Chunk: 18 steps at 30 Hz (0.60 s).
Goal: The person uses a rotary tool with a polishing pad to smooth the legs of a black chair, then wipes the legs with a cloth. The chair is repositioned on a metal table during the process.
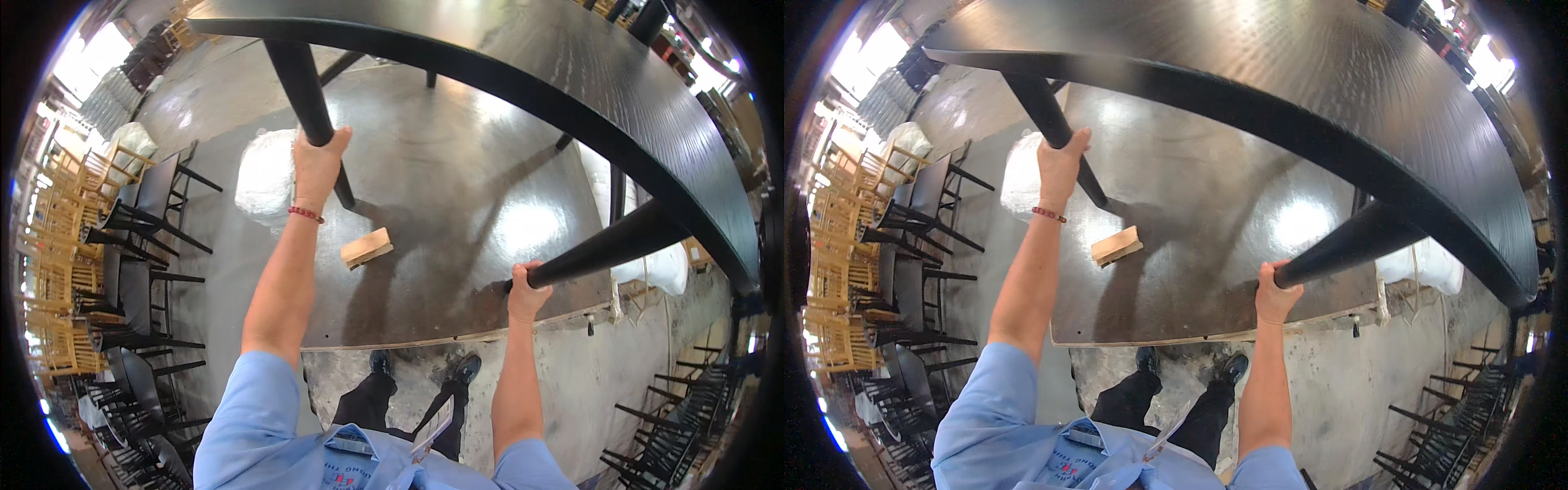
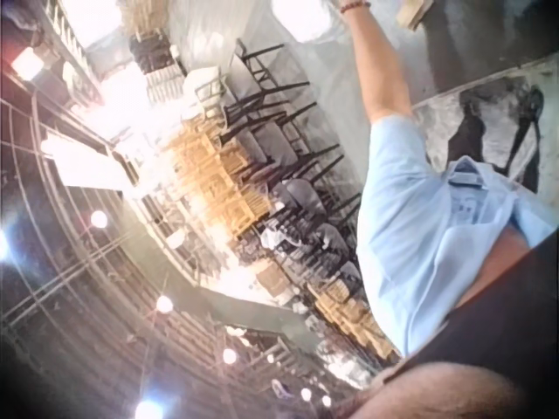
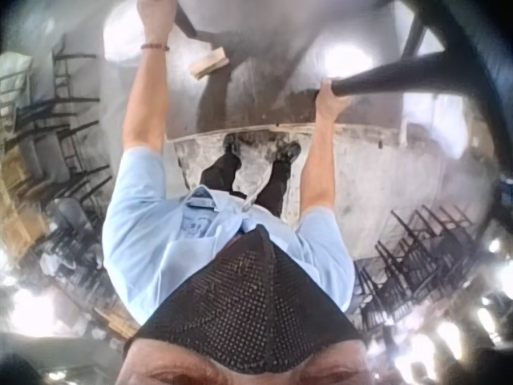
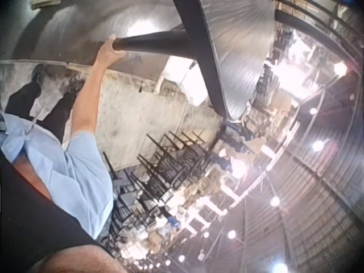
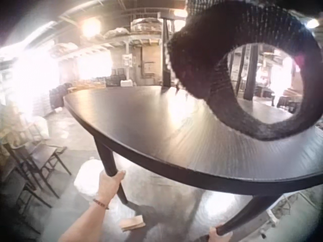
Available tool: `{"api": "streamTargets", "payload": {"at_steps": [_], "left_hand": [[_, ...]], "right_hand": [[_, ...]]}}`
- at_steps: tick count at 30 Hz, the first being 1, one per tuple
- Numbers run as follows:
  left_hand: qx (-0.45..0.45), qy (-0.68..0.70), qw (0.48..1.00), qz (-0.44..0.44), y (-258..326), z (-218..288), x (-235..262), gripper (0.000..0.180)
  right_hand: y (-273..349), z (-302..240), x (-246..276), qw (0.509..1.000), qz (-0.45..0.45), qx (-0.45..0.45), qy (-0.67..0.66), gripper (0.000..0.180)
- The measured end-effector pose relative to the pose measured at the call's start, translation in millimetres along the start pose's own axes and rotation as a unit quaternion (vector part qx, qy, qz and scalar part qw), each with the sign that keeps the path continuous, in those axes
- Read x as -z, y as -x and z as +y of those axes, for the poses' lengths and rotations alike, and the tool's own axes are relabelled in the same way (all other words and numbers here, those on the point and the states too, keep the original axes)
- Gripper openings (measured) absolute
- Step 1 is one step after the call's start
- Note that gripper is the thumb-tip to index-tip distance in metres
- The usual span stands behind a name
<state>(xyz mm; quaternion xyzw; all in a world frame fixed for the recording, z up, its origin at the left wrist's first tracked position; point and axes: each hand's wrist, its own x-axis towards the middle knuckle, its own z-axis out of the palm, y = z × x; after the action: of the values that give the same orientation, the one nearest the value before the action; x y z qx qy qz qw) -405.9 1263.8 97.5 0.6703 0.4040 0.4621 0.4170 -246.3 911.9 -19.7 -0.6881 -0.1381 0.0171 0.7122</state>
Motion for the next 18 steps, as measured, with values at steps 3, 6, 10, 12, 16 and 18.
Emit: {"api": "streamTargets", "payload": {"at_steps": [3,6,10,12,16,18], "left_hand": [[0.040,0.008,0.999,-0.009,-2,-4,-2,0.028],[-0.018,0.018,1.000,-0.017,0,-7,0,0.026],[0.008,0.015,0.999,-0.042,-1,-3,0,0.022],[0.012,0.024,0.999,-0.045,-2,-4,0,0.023],[0.032,0.021,0.998,-0.047,-2,-4,7,0.023],[0.021,0.020,0.998,-0.051,-2,-2,9,0.023]], "right_hand": [[-3,4,4,1.000,-0.014,-0.019,0.010,0.013],[-4,1,6,0.999,-0.035,-0.019,0.008,0.013],[-8,-1,9,0.998,-0.046,-0.002,0.032,0.012],[-7,-3,7,0.999,-0.044,-0.020,-0.010,0.012],[-4,-12,0,0.999,-0.042,-0.016,0.019,0.012],[-3,-17,-1,0.999,-0.030,-0.015,0.033,0.012]]}}
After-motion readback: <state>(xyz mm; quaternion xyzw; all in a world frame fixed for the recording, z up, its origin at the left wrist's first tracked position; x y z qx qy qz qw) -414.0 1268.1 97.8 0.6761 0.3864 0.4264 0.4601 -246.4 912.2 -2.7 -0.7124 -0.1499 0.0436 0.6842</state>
